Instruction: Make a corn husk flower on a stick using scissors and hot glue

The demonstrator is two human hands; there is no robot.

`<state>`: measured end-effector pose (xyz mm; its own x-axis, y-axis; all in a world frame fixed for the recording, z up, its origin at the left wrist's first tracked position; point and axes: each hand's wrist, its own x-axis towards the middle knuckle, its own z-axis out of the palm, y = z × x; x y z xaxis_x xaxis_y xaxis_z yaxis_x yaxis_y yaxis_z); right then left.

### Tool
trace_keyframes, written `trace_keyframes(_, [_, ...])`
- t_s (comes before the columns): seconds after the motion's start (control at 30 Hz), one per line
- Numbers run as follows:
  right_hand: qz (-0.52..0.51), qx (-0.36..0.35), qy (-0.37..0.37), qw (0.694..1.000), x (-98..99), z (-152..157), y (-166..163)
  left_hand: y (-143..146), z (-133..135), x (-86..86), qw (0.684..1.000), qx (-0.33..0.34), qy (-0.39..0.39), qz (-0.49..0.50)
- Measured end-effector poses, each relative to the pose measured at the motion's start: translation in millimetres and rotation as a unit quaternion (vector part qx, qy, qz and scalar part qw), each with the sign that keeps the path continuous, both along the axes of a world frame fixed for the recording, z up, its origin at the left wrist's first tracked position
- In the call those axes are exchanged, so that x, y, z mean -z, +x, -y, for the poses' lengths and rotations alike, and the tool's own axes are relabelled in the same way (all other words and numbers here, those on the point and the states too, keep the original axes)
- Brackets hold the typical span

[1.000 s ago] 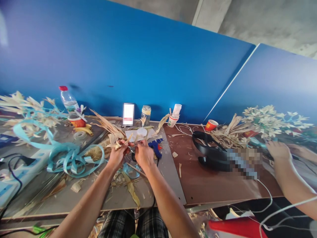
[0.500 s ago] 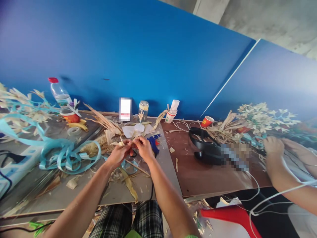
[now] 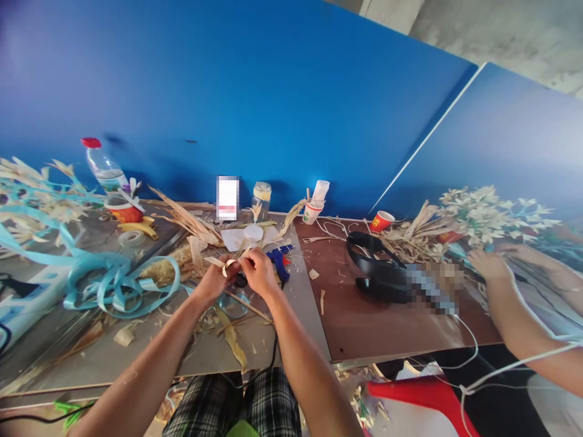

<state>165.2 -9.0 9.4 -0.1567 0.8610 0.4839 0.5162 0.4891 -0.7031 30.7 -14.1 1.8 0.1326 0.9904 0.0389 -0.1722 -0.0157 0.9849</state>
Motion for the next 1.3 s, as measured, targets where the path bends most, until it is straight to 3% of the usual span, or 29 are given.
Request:
trace_keyframes(0.13, [-0.023, -0.007, -0.032, 0.999, 0.0, 0, 1, -3, 3, 0.5, 0.999, 0.028, -0.018, -0.006])
trace_keyframes(0.27, [-0.074, -0.023, -0.068, 0.995, 1.4, -4, 4, -5, 3, 2.3, 0.999, 0.015, -0.037, 0.025])
trace_keyframes(0.5, [-0.177, -0.027, -0.168, 0.969, 10.7, -12, 7, -6, 1, 1.0, 0.997, 0.017, -0.052, 0.048])
trace_keyframes(0.63, [-0.169, -0.050, -0.199, 0.964, 11.6, -10, 4, -5, -2, 4.0, 0.998, 0.013, -0.041, 0.049])
trace_keyframes(0.77, [-0.148, -0.086, -0.225, 0.959, 7.6, -4, 1, -5, -4, 4.7, 0.988, 0.052, -0.079, 0.124])
trace_keyframes(0.87, [-0.146, -0.100, -0.233, 0.956, 4.8, -1, 0, -6, -3, 1.8, 0.969, 0.082, -0.130, 0.194])
trace_keyframes(0.97, [-0.149, -0.102, -0.226, 0.957, 1.9, 1, 0, -7, -2, -0.4, 0.961, 0.070, -0.147, 0.226])
trace_keyframes(1.1, [-0.134, -0.109, -0.213, 0.962, -2.0, 3, -2, -8, -3, 2.6, 0.963, 0.040, -0.138, 0.227])
trace_keyframes(1.3, [-0.046, -0.059, -0.150, 0.986, -1.5, 4, -4, -6, -6, 9.1, 0.969, 0.038, -0.128, 0.210])
